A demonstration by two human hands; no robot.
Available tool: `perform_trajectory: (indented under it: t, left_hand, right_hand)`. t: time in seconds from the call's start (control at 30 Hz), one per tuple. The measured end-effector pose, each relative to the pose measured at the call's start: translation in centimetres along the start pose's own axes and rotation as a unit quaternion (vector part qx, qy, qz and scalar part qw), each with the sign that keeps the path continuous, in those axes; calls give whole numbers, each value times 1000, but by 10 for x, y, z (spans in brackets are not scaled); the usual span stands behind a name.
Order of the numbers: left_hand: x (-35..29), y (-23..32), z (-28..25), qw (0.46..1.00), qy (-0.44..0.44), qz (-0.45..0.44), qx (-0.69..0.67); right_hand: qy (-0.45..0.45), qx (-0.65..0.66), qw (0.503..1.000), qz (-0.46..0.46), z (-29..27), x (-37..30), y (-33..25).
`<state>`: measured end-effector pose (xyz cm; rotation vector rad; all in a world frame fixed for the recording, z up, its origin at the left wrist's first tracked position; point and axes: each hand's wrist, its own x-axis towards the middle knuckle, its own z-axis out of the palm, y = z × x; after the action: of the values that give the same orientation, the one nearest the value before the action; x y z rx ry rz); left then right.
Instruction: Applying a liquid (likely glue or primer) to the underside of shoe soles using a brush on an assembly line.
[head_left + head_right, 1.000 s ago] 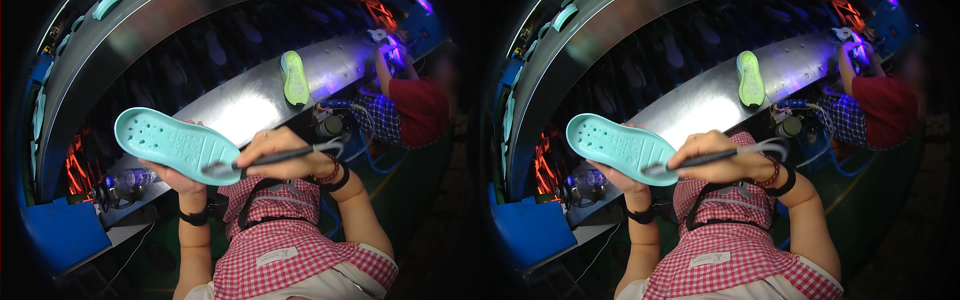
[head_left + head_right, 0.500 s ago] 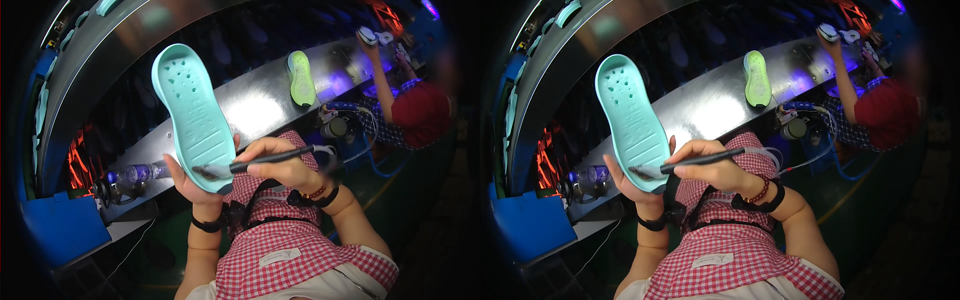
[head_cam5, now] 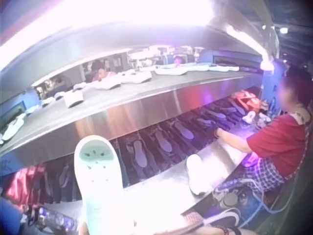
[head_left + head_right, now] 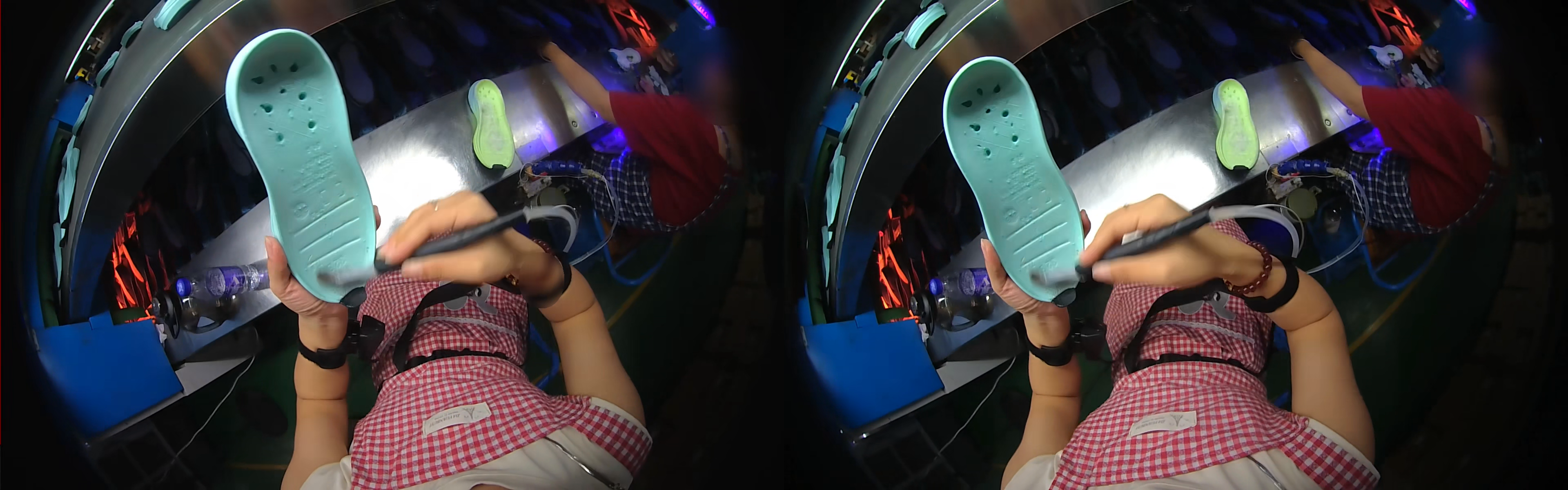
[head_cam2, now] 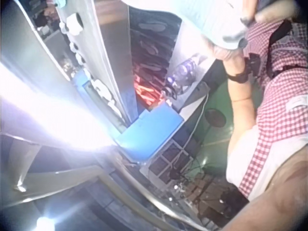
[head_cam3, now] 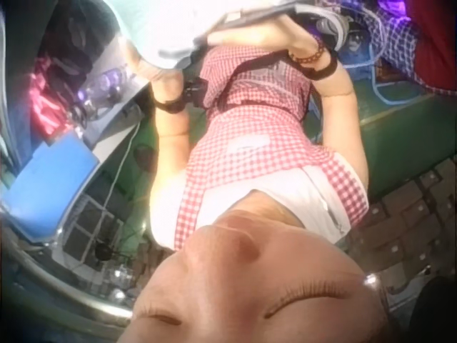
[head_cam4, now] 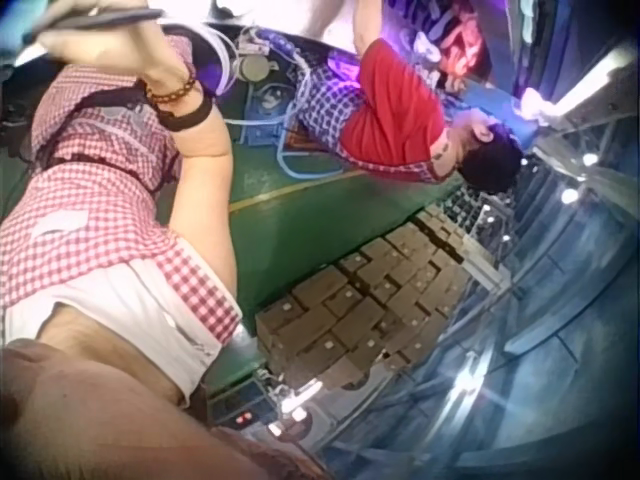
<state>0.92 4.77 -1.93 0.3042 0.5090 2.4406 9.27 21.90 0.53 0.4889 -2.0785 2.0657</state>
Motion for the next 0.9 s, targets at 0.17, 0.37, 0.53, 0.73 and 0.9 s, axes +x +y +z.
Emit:
perform_trajectory:
  t: [0.17,0.37,0.53,0.73,0.9]
  left_hand:
    - [5,13,-6,994,-39,-36,94]
    - [13,19,-7,992,-36,-104,-65]
    - [13,23,-4,953,90,-258,132]
    - [11,22,27,900,108,-337,254]
    - [5,27,8,862,130,-384,306]
  right_hand:
    - [16,-63,994,-85,-1,3,3]
    - [-81,37,993,-80,7,-7,-4]
    - [-166,-74,982,-55,-16,3,1]
    - [-209,-116,971,-30,-31,0,-9]
    - [-306,-206,929,-22,-38,-2,-19]
